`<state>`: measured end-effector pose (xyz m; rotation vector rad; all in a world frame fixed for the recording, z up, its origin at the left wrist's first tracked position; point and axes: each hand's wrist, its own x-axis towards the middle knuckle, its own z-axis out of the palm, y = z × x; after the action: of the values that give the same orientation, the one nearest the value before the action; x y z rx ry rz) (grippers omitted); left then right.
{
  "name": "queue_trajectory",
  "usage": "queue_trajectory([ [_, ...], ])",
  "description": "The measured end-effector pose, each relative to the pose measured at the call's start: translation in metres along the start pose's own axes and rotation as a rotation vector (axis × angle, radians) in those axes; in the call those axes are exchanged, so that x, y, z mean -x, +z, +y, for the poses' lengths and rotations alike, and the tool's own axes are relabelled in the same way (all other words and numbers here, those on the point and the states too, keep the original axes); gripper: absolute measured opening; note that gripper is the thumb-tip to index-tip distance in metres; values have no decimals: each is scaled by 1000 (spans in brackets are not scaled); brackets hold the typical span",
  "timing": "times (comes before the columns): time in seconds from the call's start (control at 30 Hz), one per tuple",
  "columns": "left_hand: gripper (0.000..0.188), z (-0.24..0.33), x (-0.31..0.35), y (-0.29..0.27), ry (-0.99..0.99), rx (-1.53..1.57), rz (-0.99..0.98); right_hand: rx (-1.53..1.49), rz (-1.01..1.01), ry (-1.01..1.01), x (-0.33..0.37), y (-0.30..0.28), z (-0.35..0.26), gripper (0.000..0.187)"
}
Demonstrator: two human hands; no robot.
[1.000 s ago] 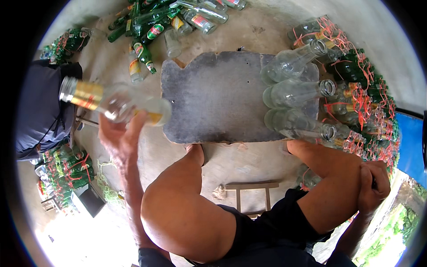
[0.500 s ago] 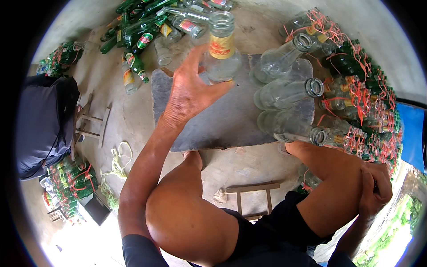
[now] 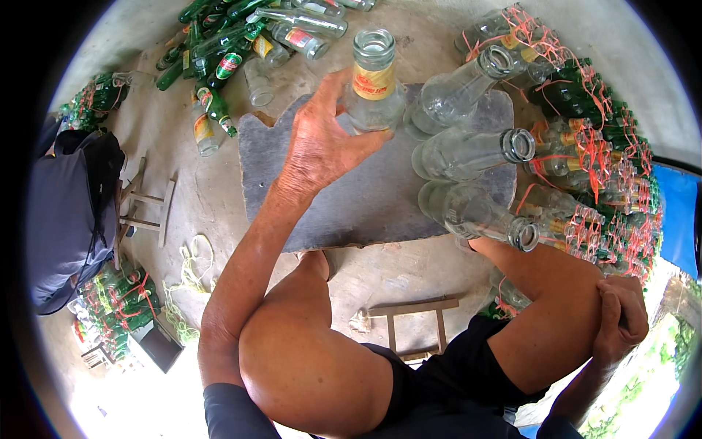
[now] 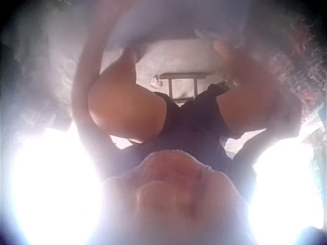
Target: The person sits on the floor and sorts empty glass bottles by picking them up from a pile and placing them onto a metal tray. They handle the bottles one by one, arranging them upright on the tray. Later, they pick up a bundle of yellow rope and begin to untangle it.
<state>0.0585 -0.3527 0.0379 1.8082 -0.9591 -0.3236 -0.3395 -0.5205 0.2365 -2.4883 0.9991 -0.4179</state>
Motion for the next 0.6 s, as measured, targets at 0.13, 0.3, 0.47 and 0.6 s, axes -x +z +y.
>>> queue_trajectory([
  [0.13, 81, -2, 2, 3, -4, -22, -13, -34, 13, -19, 1, 0, 4, 9],
  [0.3, 80, -6, 1, 11, 5, 16, -18, -27, -16, -35, 3, -2, 6, 9],
  [0.47, 80, -7, 2, 16, 18, 1, -29, -41, -26, -38, 2, -2, 7, 9],
  [0.6, 80, -8, 2, 13, 26, -45, -24, -15, -29, -35, 0, -1, 9, 10],
])
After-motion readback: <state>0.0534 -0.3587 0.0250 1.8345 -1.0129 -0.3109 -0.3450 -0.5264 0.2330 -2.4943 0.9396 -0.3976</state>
